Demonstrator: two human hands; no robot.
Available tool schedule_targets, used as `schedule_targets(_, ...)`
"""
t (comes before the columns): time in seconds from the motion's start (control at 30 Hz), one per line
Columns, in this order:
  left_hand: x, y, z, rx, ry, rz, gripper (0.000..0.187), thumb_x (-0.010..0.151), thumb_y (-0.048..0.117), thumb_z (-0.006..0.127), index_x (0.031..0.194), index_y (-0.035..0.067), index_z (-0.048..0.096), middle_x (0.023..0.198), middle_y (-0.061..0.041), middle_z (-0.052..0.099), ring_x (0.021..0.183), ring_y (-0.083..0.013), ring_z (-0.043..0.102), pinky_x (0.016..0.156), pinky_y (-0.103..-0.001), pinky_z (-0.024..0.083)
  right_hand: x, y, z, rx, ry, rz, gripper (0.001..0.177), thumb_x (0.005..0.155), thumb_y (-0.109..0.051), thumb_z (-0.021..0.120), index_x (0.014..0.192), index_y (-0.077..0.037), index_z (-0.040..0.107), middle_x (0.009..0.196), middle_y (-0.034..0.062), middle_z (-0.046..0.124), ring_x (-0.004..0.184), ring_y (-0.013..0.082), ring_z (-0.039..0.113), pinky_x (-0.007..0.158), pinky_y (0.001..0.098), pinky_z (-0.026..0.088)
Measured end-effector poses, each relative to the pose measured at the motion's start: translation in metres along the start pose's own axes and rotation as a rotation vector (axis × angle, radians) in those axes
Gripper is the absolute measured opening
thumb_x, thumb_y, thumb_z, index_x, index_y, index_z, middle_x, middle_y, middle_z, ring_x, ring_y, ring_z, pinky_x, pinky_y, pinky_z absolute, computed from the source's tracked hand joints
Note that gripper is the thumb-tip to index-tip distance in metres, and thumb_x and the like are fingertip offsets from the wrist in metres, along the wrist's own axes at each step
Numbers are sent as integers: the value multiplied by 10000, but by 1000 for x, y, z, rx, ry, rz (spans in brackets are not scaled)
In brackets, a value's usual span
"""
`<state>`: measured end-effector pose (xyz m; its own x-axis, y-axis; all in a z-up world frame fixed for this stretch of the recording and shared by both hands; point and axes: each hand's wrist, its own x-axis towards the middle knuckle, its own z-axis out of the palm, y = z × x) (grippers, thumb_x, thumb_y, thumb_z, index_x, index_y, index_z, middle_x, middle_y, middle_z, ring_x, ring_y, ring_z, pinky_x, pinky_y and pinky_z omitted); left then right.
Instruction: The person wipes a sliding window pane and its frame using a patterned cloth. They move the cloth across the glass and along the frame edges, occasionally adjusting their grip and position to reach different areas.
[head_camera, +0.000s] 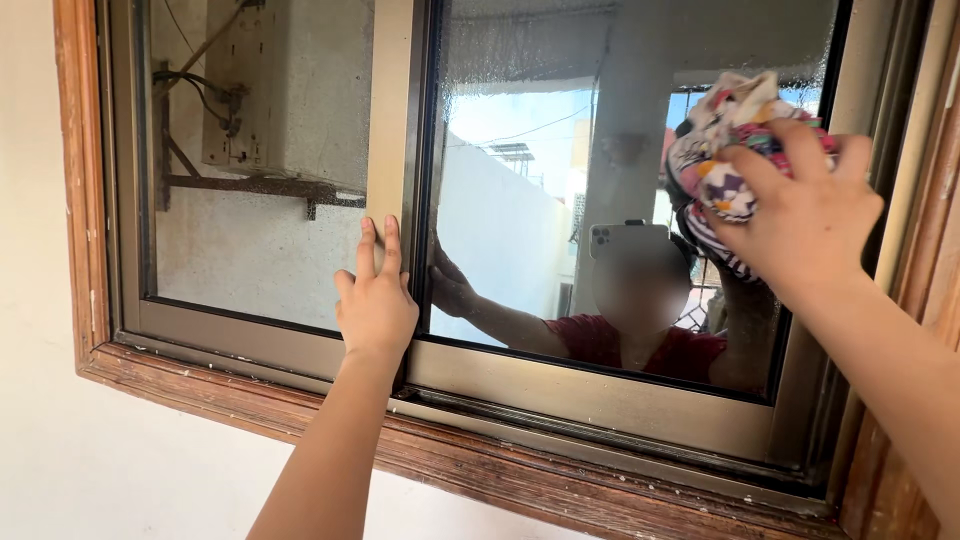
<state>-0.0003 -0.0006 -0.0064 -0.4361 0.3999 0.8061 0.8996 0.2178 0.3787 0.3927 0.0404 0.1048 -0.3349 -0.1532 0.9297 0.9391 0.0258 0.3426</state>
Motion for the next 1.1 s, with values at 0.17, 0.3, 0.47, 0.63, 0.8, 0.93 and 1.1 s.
schedule_targets(0.17, -12, -7, 4, -48, 54, 37, 751, 945, 206, 629, 1599, 368, 296, 1663, 33, 261, 966, -317, 520, 716, -349, 600, -22, -8, 5, 41, 86, 119, 474, 755, -355, 930, 1179, -260, 742, 1380, 3, 560, 1225, 332, 483, 769, 419, 538)
schedule_targets(0.3, -16, -12, 7, -42, 105, 88, 727, 949, 203, 630, 1599, 334, 333, 1650, -1, 299, 940, -325, 522, 690, -355, 602, -42, -25, 4, 91, 68, 224, 437, 775, -329, 919, 1151, -242, 714, 1401, 28, 541, 1233, 342, 472, 804, 443, 554)
schedule_targets(0.47, -17, -19, 10, -39, 120, 131, 708, 948, 200, 628, 1591, 325, 358, 1634, -55, 315, 961, -343, 533, 694, -370, 605, -75, -45, -12, 134, 2, 316, 434, 787, -315, 907, 1165, -235, 710, 1418, 38, 527, 1233, 357, 457, 862, 467, 560)
schedule_targets(0.63, -21, -22, 12, -57, 104, 133, 698, 953, 206, 623, 1590, 322, 361, 1632, -69, 321, 979, -354, 539, 694, -382, 607, -106, -69, -22, 160, -10, 392, 471, 771, -329, 923, 1183, -209, 728, 1439, 52, 525, 1235, 377, 457, 870, 486, 539)
schedule_targets(0.8, -28, -28, 17, -82, 163, 153, 651, 972, 233, 633, 1580, 325, 419, 1605, -85, 340, 982, -354, 543, 702, -396, 602, -140, -77, -27, 192, -35, 389, 466, 797, -334, 913, 1192, -201, 704, 1420, 48, 525, 1253, 356, 461, 950, 442, 513)
schedule_targets(0.93, -35, -28, 22, -91, 209, 159, 631, 958, 184, 645, 1555, 289, 472, 1643, -118, 290, 942, -349, 542, 688, -396, 583, -146, -87, -26, 238, -2, 417, 477, 756, -281, 905, 1185, -180, 723, 1410, 76, 549, 1231, 356, 476, 1035, 472, 486)
schedule_targets(1.1, -34, -32, 24, -121, 248, 180, 620, 939, 167, 664, 1530, 272, 507, 1638, -163, 271, 887, -345, 530, 706, -400, 563, -143, -110, -19, 282, 2, 510, 466, 786, -286, 903, 1195, -184, 706, 1433, 82, 550, 1243, 359, 475, 1030, 465, 473)
